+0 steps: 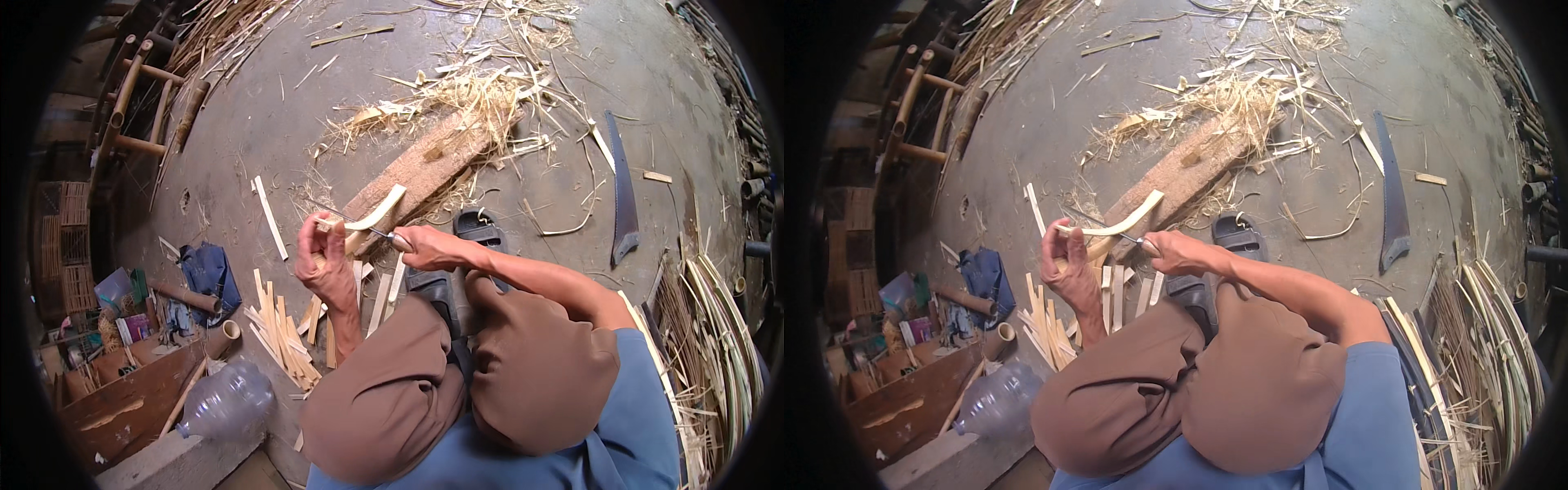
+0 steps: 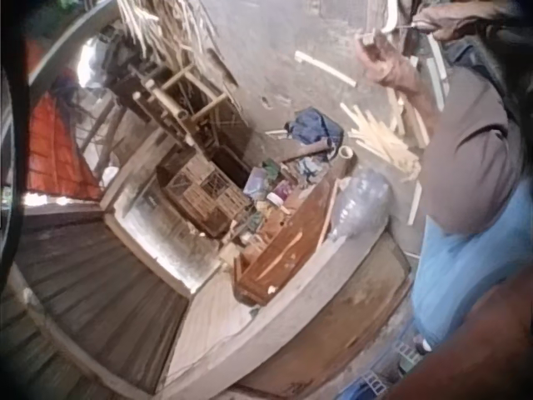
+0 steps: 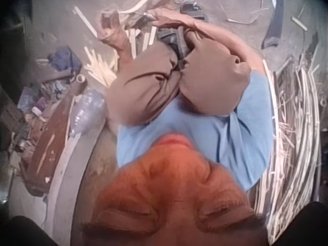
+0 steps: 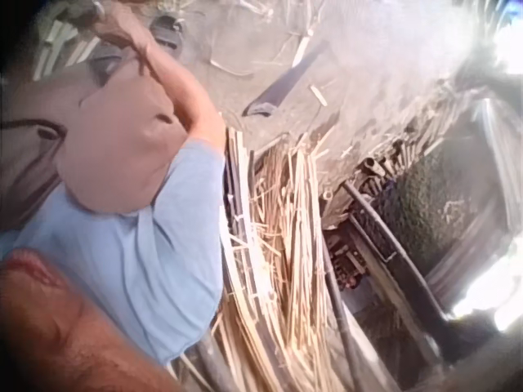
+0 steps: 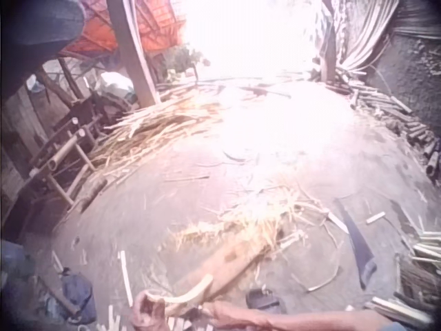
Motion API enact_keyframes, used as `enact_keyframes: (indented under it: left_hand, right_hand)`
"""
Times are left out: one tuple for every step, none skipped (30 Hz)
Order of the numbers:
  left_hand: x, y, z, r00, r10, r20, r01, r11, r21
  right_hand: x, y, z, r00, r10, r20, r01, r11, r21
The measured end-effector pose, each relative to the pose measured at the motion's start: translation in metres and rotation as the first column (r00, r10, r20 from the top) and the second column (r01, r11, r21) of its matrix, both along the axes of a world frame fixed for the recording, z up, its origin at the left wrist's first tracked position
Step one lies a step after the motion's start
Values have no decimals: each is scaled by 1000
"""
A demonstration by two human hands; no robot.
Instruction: The person sits on the floor and uses a knife to shave and split thin bamboo strips, repeatedly picking up pieces, shaving them, and placing them into a growing pile. The person occasionally pauses to inspect the strips and adjust their grip.
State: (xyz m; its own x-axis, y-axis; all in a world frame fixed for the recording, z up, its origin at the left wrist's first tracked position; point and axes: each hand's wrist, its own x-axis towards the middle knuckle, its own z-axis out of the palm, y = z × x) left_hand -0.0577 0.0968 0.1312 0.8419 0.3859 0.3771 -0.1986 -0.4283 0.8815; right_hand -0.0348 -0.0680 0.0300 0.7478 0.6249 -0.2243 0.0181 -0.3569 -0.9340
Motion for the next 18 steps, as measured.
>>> enact_keyframes:
  left_hand:
    - [-3,0,-1,1000,-22,-12,22,999,34]
    - [-5,0,-2,1000,9,4,-9,999,48]
    - [-2,-6,-2,999,18,32,-20,999,50]
    - [-1,-8,-1,997,40,58,-44,997,66]
    - [-3,-3,5,999,34,1,-34,999,-40]
    - [-4,0,6,999,32,-3,-32,999,-33]
    - [-5,2,7,1000,30,-6,-30,999,-26]
    - [-5,-5,9,1000,29,-7,-30,999,-23]
    - [0,-12,14,1000,27,11,-27,999,-19]
    - [-4,-10,6,1000,23,-17,-23,1000,-19]
    - [-2,-11,5,999,23,-25,-23,1000,-13]
    - [-3,-11,5,999,32,-38,-32,999,-2]
    - [-5,-11,5,998,41,-51,-41,999,8]
    - [-4,-5,-1,999,1,-36,0,1000,20]
    - [-5,-2,-6,1000,-3,-31,4,999,35]
    - [-6,0,-9,1000,-9,-26,10,999,48]
    - [-6,0,-10,1000,-17,-19,18,998,60]
    - [-7,0,-9,1000,1,-20,0,1000,27]
  right_hand:
    - [-1,-5,17,967,59,-248,-53,998,31]
    - [-6,-2,10,970,50,-236,-35,997,66]
    - [-10,-4,-1,977,18,-214,1,996,90]
    - [-15,1,-14,984,-70,161,59,996,70]
    - [-12,7,-17,983,-70,167,69,998,12]
    - [-9,10,-7,976,-35,216,50,996,-68]
    - [-3,11,4,965,6,262,34,989,-146]
    - [4,5,-3,977,-25,214,65,981,-181]
    - [15,-2,-8,981,-60,184,100,972,-214]
    - [10,-8,-26,956,-33,292,102,969,-226]
    - [9,-6,-36,960,-47,277,110,971,-214]
    - [3,0,-42,965,-53,258,107,974,-199]
    - [-1,3,-49,969,-60,239,106,977,-183]
    - [3,3,-46,985,-32,171,49,994,-95]
    - [4,3,-43,989,-8,148,16,998,-53]
    - [4,1,-41,992,16,125,-14,1000,-12]
    - [5,-1,-36,994,39,106,-42,999,28]
    - [5,0,-39,988,58,145,-62,998,25]
